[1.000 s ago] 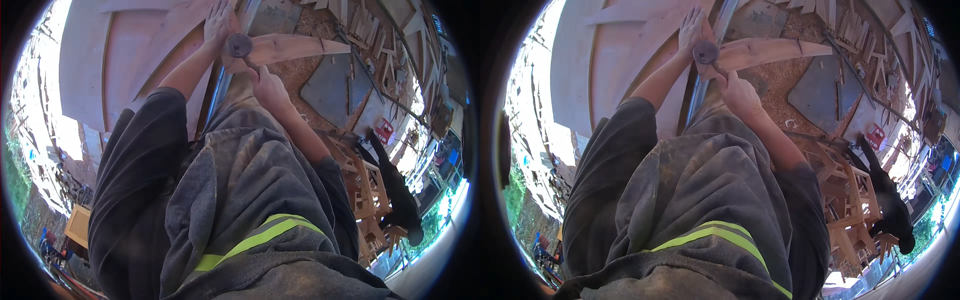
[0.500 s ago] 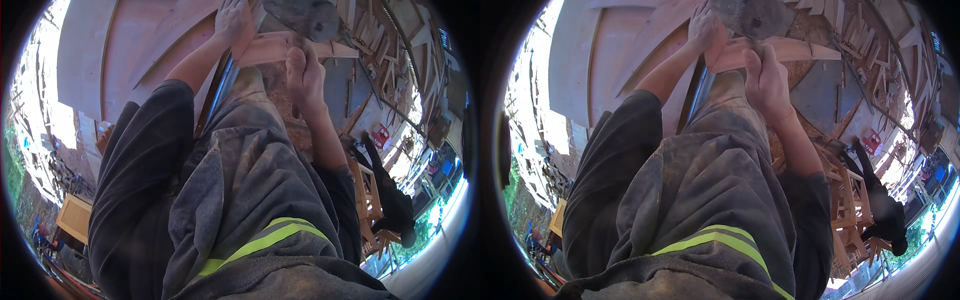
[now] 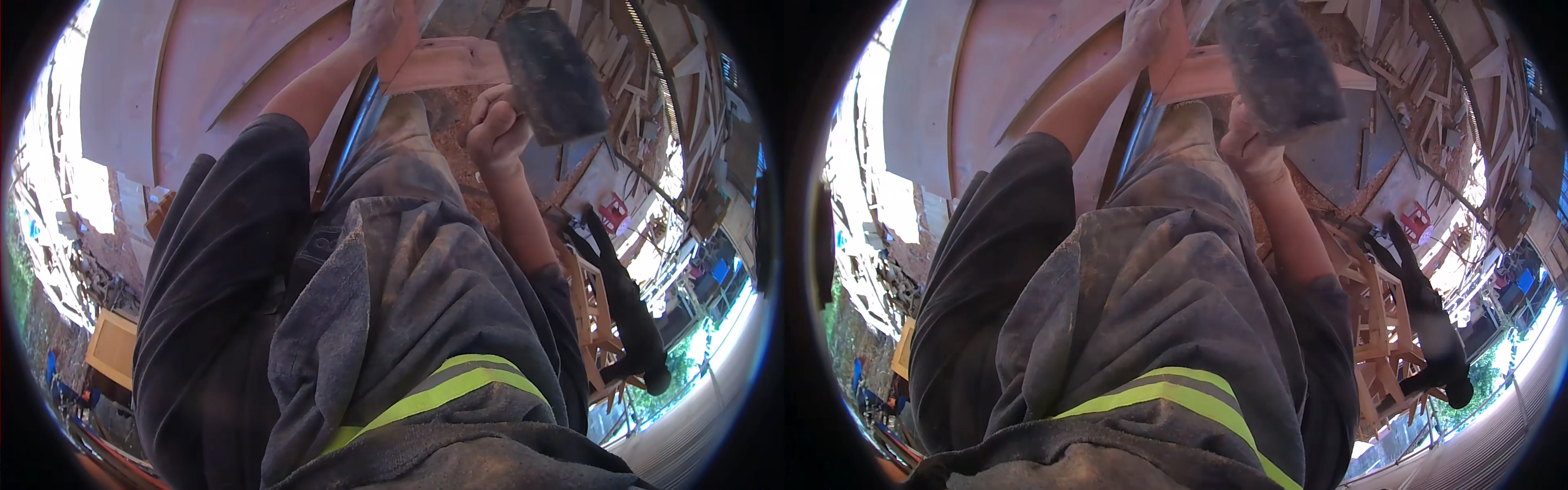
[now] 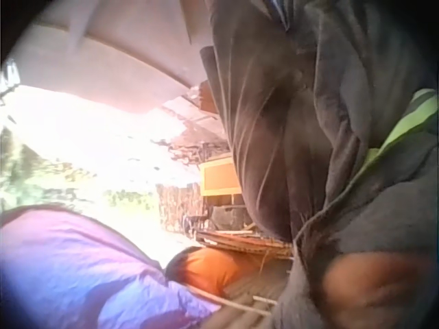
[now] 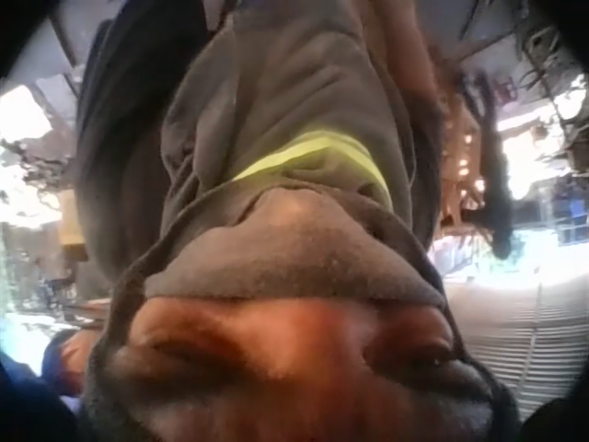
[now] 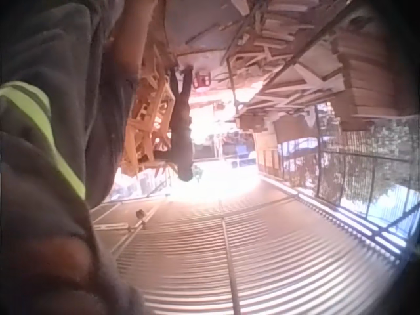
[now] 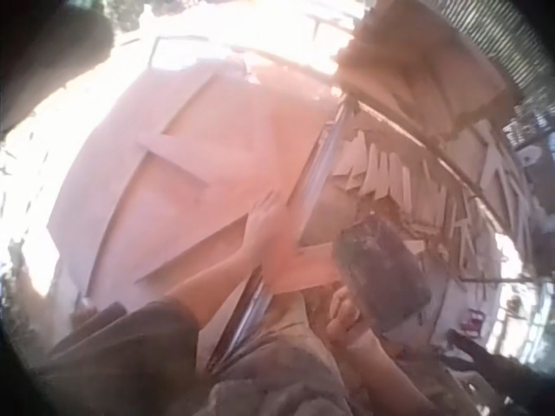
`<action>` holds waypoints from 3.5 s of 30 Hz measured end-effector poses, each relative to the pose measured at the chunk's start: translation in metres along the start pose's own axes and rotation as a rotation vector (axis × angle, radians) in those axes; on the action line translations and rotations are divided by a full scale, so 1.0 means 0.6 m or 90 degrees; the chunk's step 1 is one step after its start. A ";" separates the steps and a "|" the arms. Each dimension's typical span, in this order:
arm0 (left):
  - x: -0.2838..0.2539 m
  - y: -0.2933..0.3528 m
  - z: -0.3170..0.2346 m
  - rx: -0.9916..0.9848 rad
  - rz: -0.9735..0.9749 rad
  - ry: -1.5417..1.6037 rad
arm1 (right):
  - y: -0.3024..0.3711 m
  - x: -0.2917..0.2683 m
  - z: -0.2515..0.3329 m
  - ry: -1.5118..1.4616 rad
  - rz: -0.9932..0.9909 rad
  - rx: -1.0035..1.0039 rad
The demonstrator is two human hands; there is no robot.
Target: Sanding wooden frame components with an angle grinder and fitting them together using a rubber mallet.
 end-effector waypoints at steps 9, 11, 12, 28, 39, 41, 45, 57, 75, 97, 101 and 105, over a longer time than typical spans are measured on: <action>-0.024 -0.004 -0.010 0.030 0.037 -0.040 | -0.022 -0.062 0.026 -0.157 -0.061 0.020; -0.018 -0.001 -0.013 0.008 0.034 -0.029 | 0.006 -0.034 0.009 -0.252 -0.105 -0.211; -0.017 0.001 -0.014 0.009 0.003 -0.019 | 0.007 -0.002 -0.007 -0.180 -0.096 -0.231; -0.038 -0.005 -0.030 -0.065 0.019 0.040 | -0.011 0.063 -0.016 0.261 0.097 0.174; -0.064 -0.007 -0.028 0.016 0.015 0.053 | -0.006 0.005 0.063 -0.219 -0.203 -0.335; -0.066 -0.012 -0.029 0.042 -0.056 0.050 | -0.007 0.067 0.006 0.202 -0.028 -0.039; -0.074 -0.022 -0.033 0.012 -0.056 0.061 | -0.018 0.011 0.033 0.242 -0.007 0.051; -0.077 -0.009 -0.035 -0.006 -0.022 0.062 | -0.011 0.071 -0.001 0.232 0.072 0.117; -0.076 -0.014 -0.028 0.048 -0.059 0.067 | 0.075 -0.052 0.077 -0.215 -0.059 0.041; -0.121 -0.009 -0.055 0.049 0.027 0.042 | 0.116 0.081 -0.057 0.337 0.209 0.051; -0.086 -0.014 -0.046 0.002 -0.055 0.018 | 0.134 0.001 0.009 0.167 0.116 -0.227; -0.073 -0.008 -0.045 -0.003 0.056 0.034 | 0.126 0.033 0.017 -0.453 -0.037 -0.536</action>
Point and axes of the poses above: each hand's wrist, its own y-axis away from the middle knuckle, its own x-axis out of the palm, z = x × y, the point moved 1 cm from there along -y, towards the middle knuckle, and after that the axes turned 7 degrees about -y, right-handed, at the moved point
